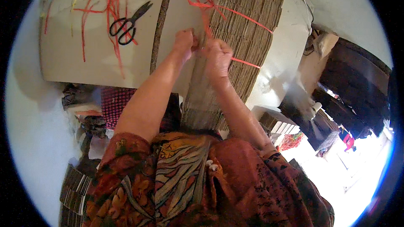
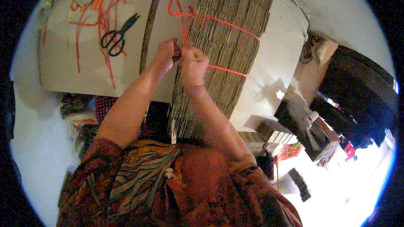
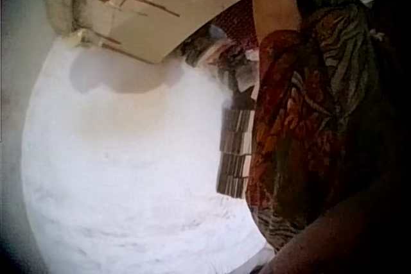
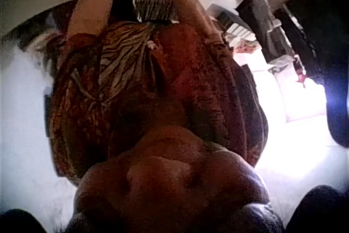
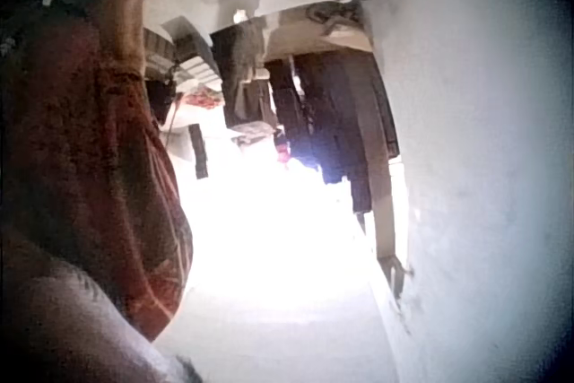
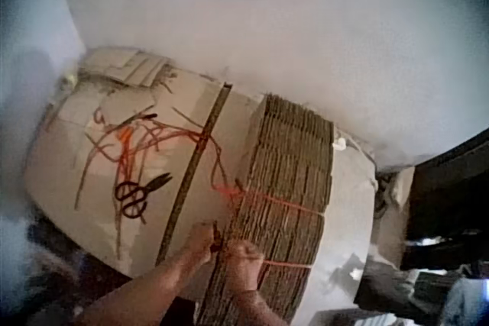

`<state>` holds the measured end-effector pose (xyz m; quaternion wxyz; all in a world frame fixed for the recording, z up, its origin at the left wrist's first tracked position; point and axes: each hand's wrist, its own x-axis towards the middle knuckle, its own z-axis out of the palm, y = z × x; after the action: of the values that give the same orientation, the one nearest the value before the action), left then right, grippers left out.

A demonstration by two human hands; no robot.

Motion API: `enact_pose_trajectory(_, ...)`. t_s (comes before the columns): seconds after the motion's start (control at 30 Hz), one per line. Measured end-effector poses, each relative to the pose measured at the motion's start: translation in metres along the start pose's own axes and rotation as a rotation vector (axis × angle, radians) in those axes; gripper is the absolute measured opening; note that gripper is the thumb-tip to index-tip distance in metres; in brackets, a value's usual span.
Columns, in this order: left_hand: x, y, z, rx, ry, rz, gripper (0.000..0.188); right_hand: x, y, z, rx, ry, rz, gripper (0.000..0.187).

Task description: The person gathers stacks of flat cardboard pieces, aligns them, and ties them into bundles using red plastic straps. They repeatedly pick up stacks, arrange them on a table, and secure them with straps.

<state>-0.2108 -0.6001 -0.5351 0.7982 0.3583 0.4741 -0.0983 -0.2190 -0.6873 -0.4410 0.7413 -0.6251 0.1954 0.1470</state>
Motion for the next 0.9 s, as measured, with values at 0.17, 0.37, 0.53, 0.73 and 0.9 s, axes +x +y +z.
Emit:
enact_pose_trajectory(0.17,0.007,-0.011,-0.003,-0.041,0.108,0.035,0.023,-0.006,0.001,0.017,-0.195,-0.168,-0.090,0.019)
enact_pose_trajectory(0.37,-0.007,0.007,-0.030,0.324,-0.203,0.182,0.020,0.040,-0.016,-0.027,0.130,-0.041,0.152,0.019)
enact_pose_trajectory(0.53,-0.028,-0.001,-0.020,0.708,-0.358,0.713,0.020,0.047,-0.024,-0.019,-0.603,-0.384,-0.425,0.010)
enact_pose_trajectory(0.73,-0.043,0.001,-0.016,0.570,-0.309,0.677,0.020,0.039,0.010,-0.029,-0.490,-0.327,-0.378,0.019)
enact_pose_trajectory(0.9,-0.048,-0.001,-0.027,0.538,-0.242,0.502,0.018,0.030,0.020,-0.036,-0.696,-0.490,-0.407,0.020)
